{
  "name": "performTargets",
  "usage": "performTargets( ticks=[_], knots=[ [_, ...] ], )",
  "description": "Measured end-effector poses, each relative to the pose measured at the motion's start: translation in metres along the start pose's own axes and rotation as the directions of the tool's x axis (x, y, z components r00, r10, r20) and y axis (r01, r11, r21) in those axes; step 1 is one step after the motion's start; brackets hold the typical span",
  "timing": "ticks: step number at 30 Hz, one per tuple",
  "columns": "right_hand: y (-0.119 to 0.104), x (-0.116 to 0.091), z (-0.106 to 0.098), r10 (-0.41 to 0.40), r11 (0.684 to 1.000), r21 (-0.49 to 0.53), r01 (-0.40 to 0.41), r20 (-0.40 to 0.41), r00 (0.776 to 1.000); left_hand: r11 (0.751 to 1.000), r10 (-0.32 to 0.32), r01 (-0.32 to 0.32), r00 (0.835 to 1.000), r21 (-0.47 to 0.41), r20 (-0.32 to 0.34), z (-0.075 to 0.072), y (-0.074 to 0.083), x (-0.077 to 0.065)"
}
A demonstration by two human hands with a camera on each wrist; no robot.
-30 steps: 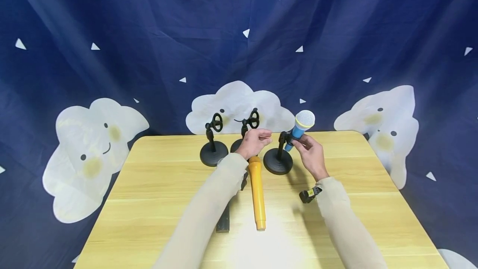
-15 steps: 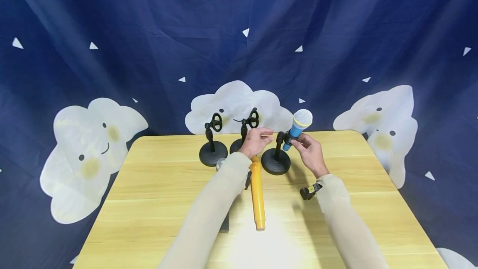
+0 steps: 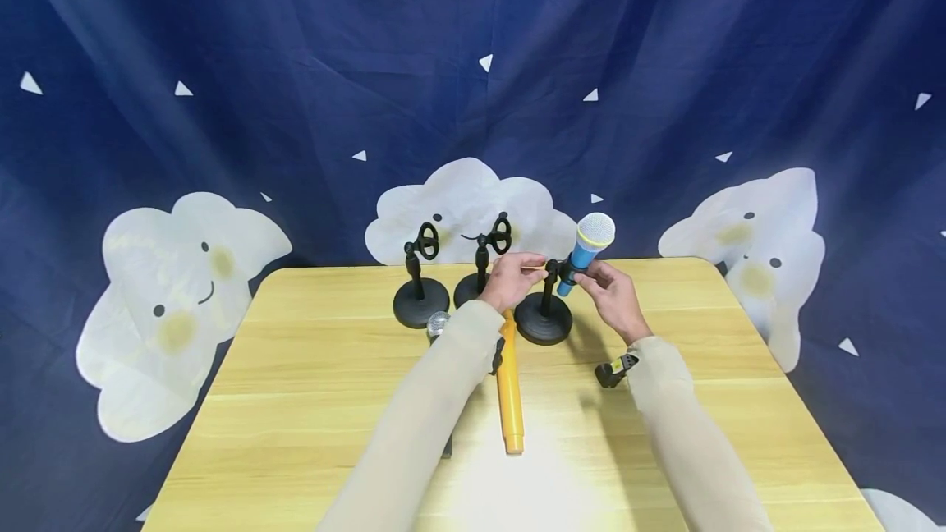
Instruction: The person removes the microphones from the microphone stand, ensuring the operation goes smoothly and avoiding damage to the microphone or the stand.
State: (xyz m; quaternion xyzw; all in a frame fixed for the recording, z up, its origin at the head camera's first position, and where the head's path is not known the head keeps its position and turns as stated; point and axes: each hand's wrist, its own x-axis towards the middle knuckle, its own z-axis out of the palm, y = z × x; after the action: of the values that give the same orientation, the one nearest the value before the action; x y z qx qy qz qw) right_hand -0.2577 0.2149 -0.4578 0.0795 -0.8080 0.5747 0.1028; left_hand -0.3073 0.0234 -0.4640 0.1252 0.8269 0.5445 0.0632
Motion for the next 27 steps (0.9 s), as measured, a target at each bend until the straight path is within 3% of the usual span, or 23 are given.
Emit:
performTargets(
  ticks=[7,16,27],
  knots=[
    [-0.005,0.001,-0.002,0.02,0.999,-0.045,-0.017,0.056,0.998,1.0,0.001,-0.001,1.0,-0.008,-0.016,0.002,0.001,0.0],
    [0.035,0.016,-0.007,0.031,0.998,-0.059,-0.027,0.072,0.997,0.999,0.041,-0.042,0.998,-0.031,-0.038,0.007,-0.001,0.002],
    [0.03,0.018,-0.014,0.042,0.99,-0.136,-0.028,0.099,0.994,0.995,0.051,-0.054,0.998,-0.086,-0.039,0.01,0.001,0.002]
  ],
)
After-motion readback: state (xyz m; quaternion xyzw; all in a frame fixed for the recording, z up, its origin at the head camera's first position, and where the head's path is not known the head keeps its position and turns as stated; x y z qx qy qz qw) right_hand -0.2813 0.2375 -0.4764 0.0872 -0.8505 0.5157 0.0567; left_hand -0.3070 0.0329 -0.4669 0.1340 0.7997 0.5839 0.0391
